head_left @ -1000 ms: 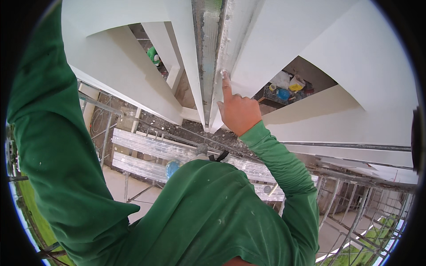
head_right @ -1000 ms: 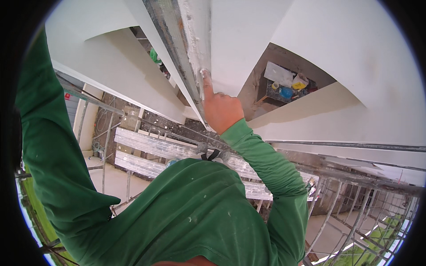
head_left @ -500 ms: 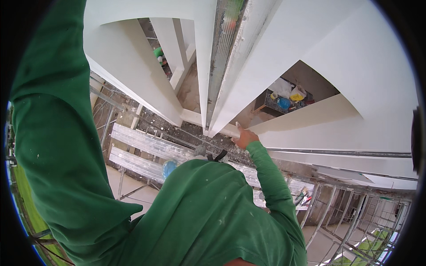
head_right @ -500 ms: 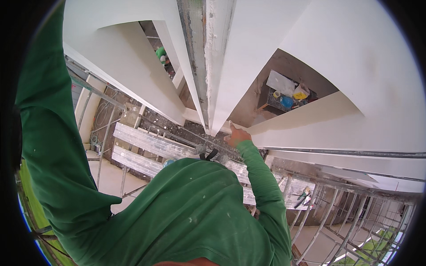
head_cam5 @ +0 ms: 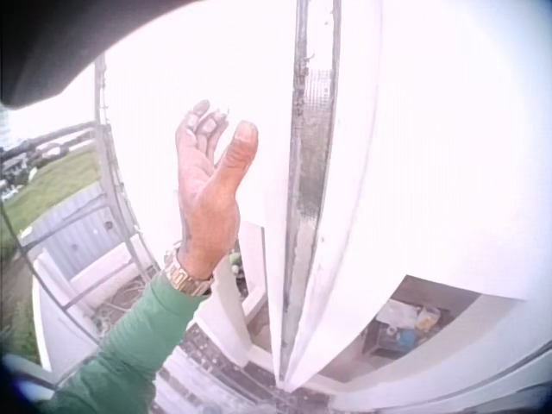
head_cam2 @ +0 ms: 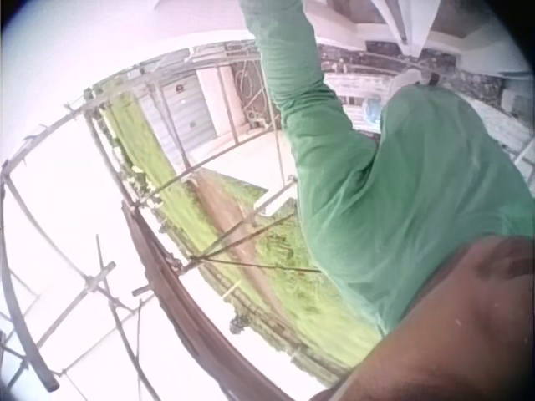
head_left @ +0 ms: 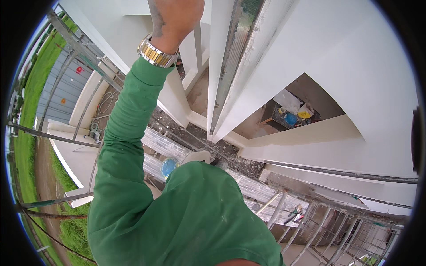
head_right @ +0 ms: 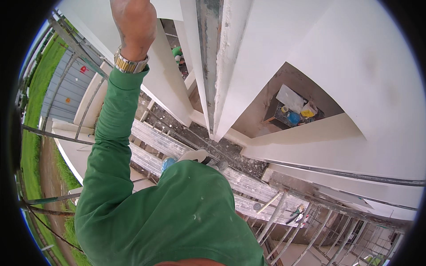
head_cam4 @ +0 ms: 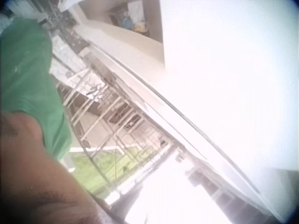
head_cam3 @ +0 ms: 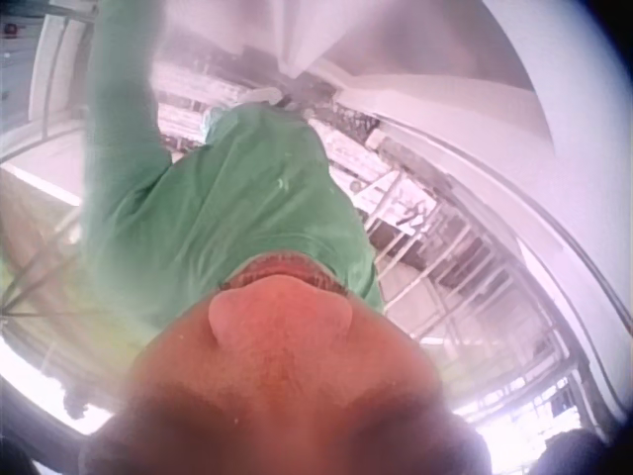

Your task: The person applies a white plaster-like substance to the edges and corners of a ceiling structure using their hands. They repeatedly reach up to smooth and shape the material along the beams while standing on scaffolding.

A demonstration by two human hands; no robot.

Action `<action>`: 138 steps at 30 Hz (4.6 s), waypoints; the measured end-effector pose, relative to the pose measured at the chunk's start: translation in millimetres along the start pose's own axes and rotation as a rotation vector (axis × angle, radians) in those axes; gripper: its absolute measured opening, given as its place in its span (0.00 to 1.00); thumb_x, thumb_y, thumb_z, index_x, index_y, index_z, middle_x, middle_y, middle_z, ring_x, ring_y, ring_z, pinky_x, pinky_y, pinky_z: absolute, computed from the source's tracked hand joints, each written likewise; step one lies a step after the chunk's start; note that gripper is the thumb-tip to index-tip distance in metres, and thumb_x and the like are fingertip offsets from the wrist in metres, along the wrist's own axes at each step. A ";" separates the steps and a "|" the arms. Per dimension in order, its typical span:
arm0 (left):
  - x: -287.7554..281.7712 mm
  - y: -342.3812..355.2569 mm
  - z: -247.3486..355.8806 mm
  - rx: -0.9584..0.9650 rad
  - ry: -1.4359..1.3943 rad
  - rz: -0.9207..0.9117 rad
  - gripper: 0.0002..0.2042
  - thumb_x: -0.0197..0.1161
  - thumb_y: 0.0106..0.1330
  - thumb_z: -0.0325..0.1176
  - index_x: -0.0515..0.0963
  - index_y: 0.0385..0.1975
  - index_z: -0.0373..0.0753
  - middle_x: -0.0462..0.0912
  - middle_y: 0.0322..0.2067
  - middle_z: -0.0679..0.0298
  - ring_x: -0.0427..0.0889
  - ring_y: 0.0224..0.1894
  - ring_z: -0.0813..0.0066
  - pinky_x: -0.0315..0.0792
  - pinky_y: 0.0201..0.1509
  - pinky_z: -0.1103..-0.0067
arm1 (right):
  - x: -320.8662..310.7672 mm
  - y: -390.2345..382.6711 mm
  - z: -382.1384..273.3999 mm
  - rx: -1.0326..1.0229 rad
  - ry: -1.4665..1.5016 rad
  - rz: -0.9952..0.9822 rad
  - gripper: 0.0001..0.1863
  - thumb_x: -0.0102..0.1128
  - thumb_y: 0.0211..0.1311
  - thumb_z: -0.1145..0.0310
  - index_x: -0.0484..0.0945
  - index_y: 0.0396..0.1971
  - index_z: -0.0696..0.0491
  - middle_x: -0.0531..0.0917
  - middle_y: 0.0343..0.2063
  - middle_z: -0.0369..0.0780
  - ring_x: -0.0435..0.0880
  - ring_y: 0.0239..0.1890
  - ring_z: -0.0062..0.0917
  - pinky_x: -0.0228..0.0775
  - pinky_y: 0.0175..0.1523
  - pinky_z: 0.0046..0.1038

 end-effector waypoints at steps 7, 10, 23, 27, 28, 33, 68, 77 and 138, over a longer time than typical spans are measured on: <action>-82.9 -152.4 -111.8 -0.474 0.012 -0.057 0.39 0.60 0.70 0.53 0.52 0.69 0.31 0.62 0.65 0.46 0.65 0.68 0.53 0.64 0.69 0.60 | 30.4 -72.6 -3.7 -0.603 -0.756 -0.212 0.20 0.45 0.74 0.57 0.77 0.58 0.47 0.83 0.52 0.40 0.83 0.52 0.28 0.75 0.53 0.32; -93.6 -207.1 -147.3 -0.660 -0.119 -0.008 0.38 0.60 0.71 0.53 0.53 0.68 0.32 0.64 0.64 0.46 0.67 0.67 0.55 0.64 0.69 0.60 | 15.7 -54.9 -55.4 -0.183 0.355 0.004 0.26 0.62 0.67 0.58 0.69 0.63 0.44 0.84 0.39 0.43 0.81 0.21 0.30 0.71 0.21 0.32; -380.8 -553.5 -252.0 -1.434 0.397 -0.004 0.16 0.65 0.70 0.40 0.81 0.39 0.28 0.85 0.27 0.61 0.82 0.27 0.76 0.78 0.33 0.79 | 256.9 -399.0 -342.4 -0.700 0.565 -0.507 0.24 0.59 0.69 0.68 0.71 0.63 0.55 0.84 0.38 0.39 0.81 0.33 0.23 0.74 0.41 0.26; -453.7 -591.6 -264.7 -1.496 0.731 -0.431 0.18 0.69 0.66 0.45 0.82 0.32 0.31 0.82 0.21 0.65 0.79 0.21 0.80 0.73 0.27 0.82 | 294.6 -547.7 -413.1 -1.048 0.529 -0.770 0.36 0.60 0.68 0.71 0.54 0.73 0.53 0.80 0.46 0.44 0.79 0.38 0.26 0.72 0.44 0.29; -467.0 -604.7 -271.1 -1.515 0.698 -0.454 0.19 0.70 0.65 0.45 0.82 0.32 0.31 0.82 0.21 0.66 0.78 0.21 0.80 0.73 0.27 0.81 | 298.0 -575.9 -425.3 -1.133 0.523 -0.823 0.40 0.60 0.68 0.72 0.49 0.75 0.52 0.79 0.49 0.45 0.79 0.38 0.27 0.72 0.45 0.29; -516.3 -693.1 -296.6 -1.702 0.478 -0.475 0.17 0.71 0.64 0.44 0.82 0.36 0.33 0.84 0.27 0.64 0.79 0.24 0.81 0.73 0.26 0.81 | 312.0 -630.6 -466.2 -1.089 0.728 -1.064 0.52 0.60 0.67 0.72 0.27 0.76 0.49 0.72 0.56 0.46 0.78 0.38 0.27 0.72 0.45 0.29; -540.5 -749.2 -264.6 -1.605 0.537 -1.437 0.24 0.65 0.63 0.55 0.83 0.45 0.38 0.87 0.41 0.51 0.85 0.46 0.54 0.77 0.52 0.66 | 281.2 -745.7 -526.9 -1.356 1.486 -0.899 0.22 0.60 0.64 0.68 0.57 0.51 0.50 0.68 0.55 0.40 0.76 0.37 0.30 0.65 0.43 0.34; -549.0 -615.4 -301.0 -1.484 0.607 -1.455 0.22 0.65 0.64 0.52 0.83 0.44 0.38 0.88 0.39 0.54 0.85 0.43 0.59 0.77 0.49 0.69 | 274.1 -773.9 -542.0 -1.329 1.654 -0.899 0.25 0.60 0.61 0.72 0.55 0.51 0.53 0.69 0.46 0.43 0.76 0.36 0.30 0.66 0.41 0.34; -566.8 -740.4 52.4 -2.188 0.110 -0.435 0.17 0.60 0.68 0.30 0.74 0.55 0.36 0.82 0.47 0.58 0.81 0.49 0.71 0.76 0.54 0.74 | 176.5 -214.7 -243.4 -0.950 0.331 -0.517 0.39 0.73 0.56 0.61 0.67 0.65 0.57 0.82 0.42 0.39 0.79 0.38 0.22 0.73 0.45 0.26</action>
Point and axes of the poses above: each hand's wrist, its own y-axis towards the middle knuckle, its own x-axis out of the palm, z = x × y, the point moved 10 cm from there along y, towards the middle knuckle
